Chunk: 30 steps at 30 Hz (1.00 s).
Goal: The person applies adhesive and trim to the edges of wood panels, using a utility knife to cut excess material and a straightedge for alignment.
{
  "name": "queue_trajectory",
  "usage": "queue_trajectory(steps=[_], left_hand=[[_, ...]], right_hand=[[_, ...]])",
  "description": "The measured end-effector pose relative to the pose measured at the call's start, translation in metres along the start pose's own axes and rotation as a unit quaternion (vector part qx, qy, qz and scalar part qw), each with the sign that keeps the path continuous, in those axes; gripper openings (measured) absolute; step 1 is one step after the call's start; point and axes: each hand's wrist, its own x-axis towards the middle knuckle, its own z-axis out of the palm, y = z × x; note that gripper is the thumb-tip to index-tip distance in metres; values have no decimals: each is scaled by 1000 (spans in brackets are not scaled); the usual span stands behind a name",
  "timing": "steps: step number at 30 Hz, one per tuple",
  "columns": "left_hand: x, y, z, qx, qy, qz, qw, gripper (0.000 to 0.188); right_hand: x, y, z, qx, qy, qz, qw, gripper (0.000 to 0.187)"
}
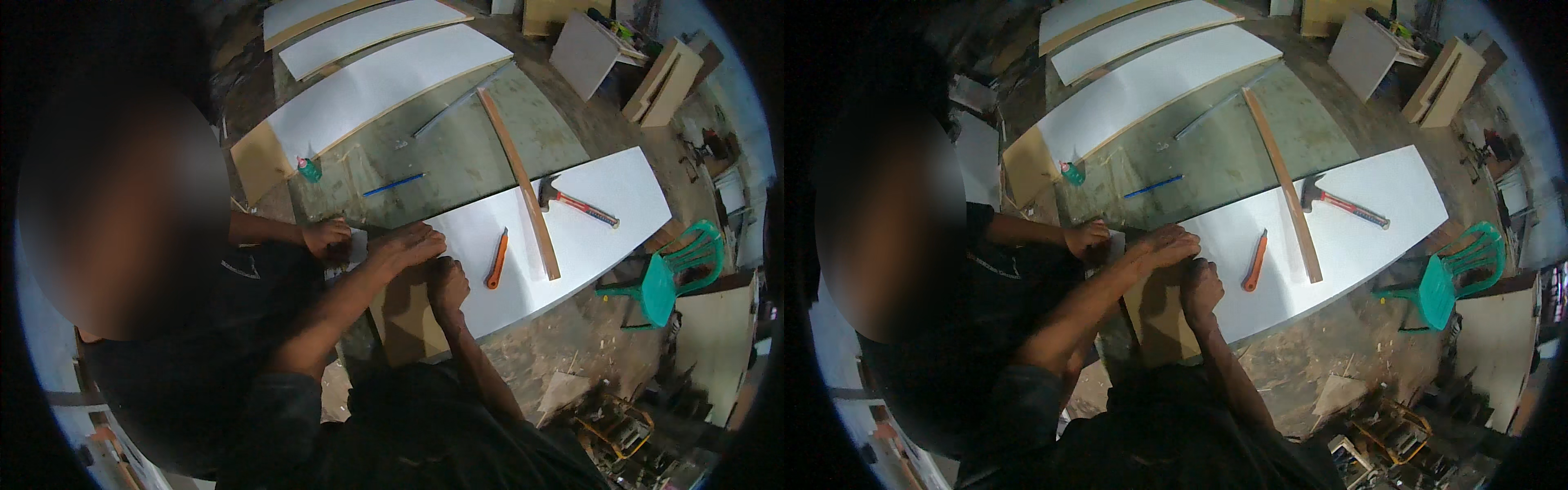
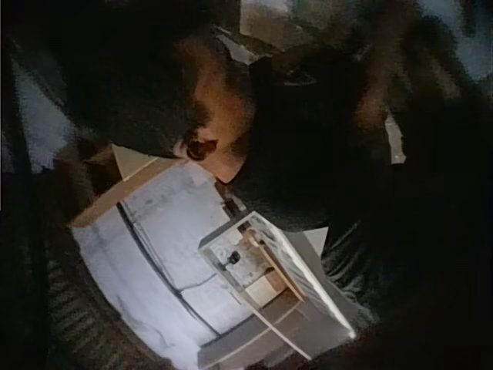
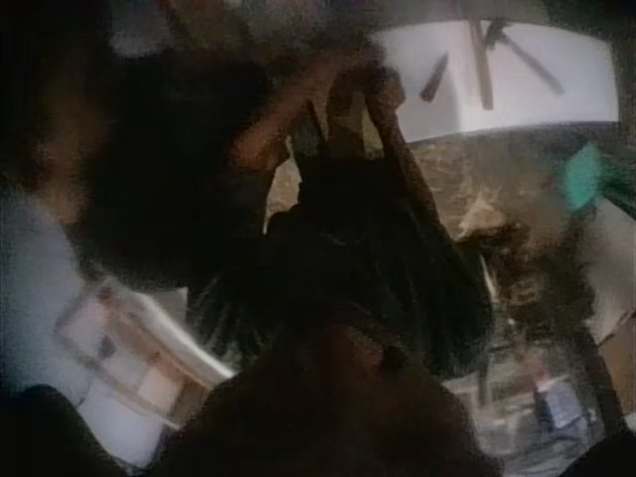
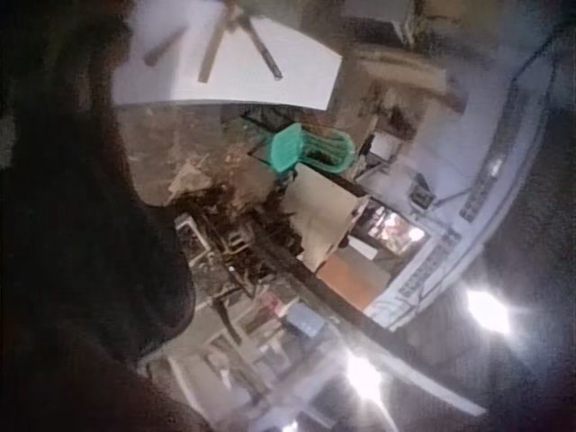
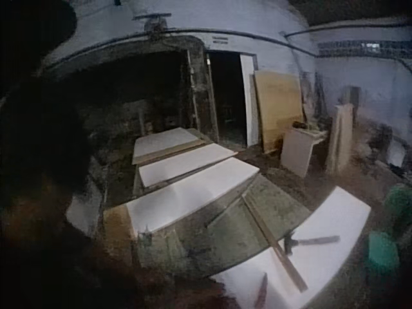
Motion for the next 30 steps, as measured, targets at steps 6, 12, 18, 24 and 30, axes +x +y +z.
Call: queue_trajectory(steps=[6,12,18,24,30], left_hand=[[33,-7,-35,-365,-159,-156,904,14],[61,-10,-22,-237,-196,-9,952,7],[43,-27,20,-261,-152,43,952,10],[39,-30,31,-303,-123,75,942,6],[26,-29,27,-400,-137,-17,906,9]], right_hand=[[16,11,2,-34,-22,27,999,25],[24,14,5,-56,-33,42,997,33],[22,8,11,-56,-18,35,998,29],[17,0,8,-48,1,37,998,21],[20,-1,16,-19,5,73,997,21]])
